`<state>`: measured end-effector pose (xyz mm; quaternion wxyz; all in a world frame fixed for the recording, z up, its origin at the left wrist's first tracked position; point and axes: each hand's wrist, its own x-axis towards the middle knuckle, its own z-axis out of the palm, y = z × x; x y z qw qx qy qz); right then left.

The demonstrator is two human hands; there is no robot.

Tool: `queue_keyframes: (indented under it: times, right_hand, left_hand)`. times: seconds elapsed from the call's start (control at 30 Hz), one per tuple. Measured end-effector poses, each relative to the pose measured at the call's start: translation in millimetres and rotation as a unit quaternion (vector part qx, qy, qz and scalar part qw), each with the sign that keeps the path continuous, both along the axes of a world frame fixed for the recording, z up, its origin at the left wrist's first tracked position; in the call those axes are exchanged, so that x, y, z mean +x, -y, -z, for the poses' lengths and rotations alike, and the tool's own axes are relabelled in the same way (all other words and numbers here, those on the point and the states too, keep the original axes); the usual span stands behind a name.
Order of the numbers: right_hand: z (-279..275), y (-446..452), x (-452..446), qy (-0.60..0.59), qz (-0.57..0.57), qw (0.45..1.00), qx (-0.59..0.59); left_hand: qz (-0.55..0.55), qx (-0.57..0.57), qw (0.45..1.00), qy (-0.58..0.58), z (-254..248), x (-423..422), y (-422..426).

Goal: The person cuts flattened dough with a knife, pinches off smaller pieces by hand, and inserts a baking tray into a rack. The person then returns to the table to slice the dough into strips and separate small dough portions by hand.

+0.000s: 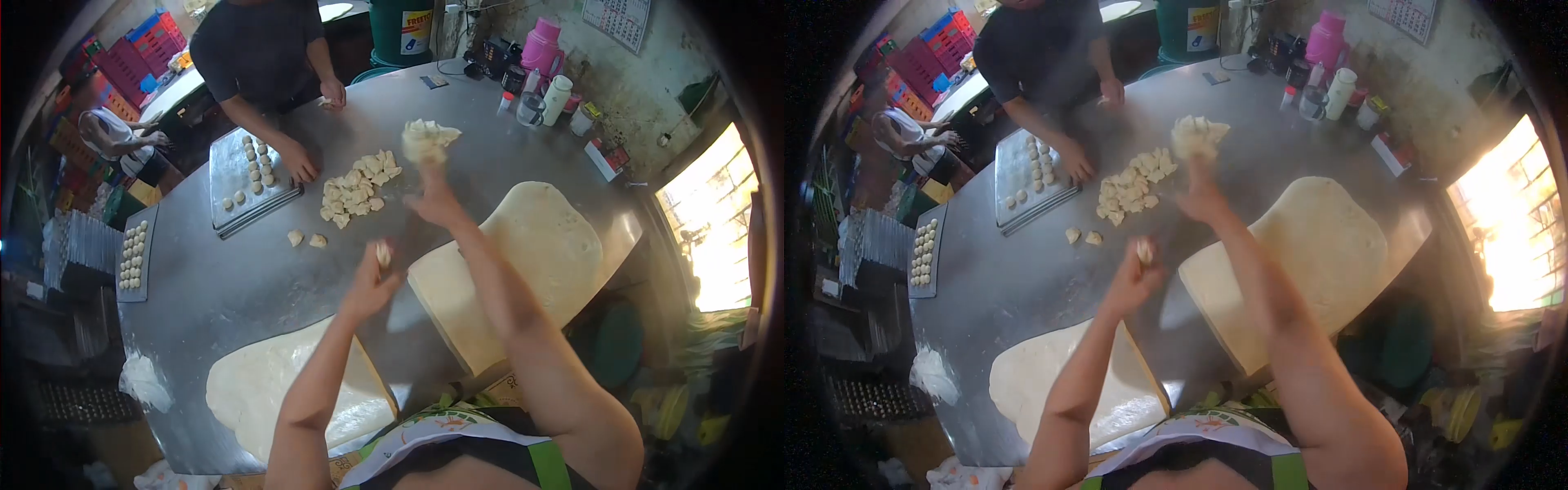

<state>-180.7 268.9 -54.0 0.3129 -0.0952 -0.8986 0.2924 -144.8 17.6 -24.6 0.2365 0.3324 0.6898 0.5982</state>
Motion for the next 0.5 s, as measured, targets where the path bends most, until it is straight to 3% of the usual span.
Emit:
queue_keyframes:
  times: [0.03, 0.07, 0.13, 0.2, 0.27, 0.33, 0.4, 0.47, 0.5]
  right_hand:
    - [-12, -8, 16, 0.165, -0.102, 0.977, -0.087]
    - [-24, -16, 37, 0.321, -0.200, 0.910, -0.167]
    - [-12, -11, 93, 0.200, -0.128, 0.949, -0.207]
    - [6, -21, 161, 0.256, -0.095, 0.953, -0.132]
    - [27, -33, 234, 0.237, -0.075, 0.968, -0.018]
    - [25, -36, 291, 0.244, 0.013, 0.970, 0.000]
    - [45, -44, 318, 0.222, 0.008, 0.975, 0.012]
    - [37, -50, 314, 0.346, -0.036, 0.936, -0.054]
    - [46, -51, 306, 0.333, -0.065, 0.939, -0.047]
  left_hand:
    - [-0.001, -0.001, 0.995, 0.101, 25, 23, 9]
    - [-0.019, 0.001, 0.989, 0.150, 36, 49, 21]
    - [-0.068, -0.013, 0.976, 0.208, 50, 94, 46]
    - [-0.138, -0.035, 0.962, 0.234, 67, 133, 77]
    - [-0.184, -0.042, 0.951, 0.245, 86, 166, 101]
    - [-0.266, -0.108, 0.930, 0.232, 96, 190, 113]
    - [-0.266, -0.141, 0.930, 0.213, 104, 203, 98]
    - [-0.188, -0.191, 0.952, 0.150, 106, 198, 69]
    - [-0.210, -0.138, 0.957, 0.148, 90, 198, 46]
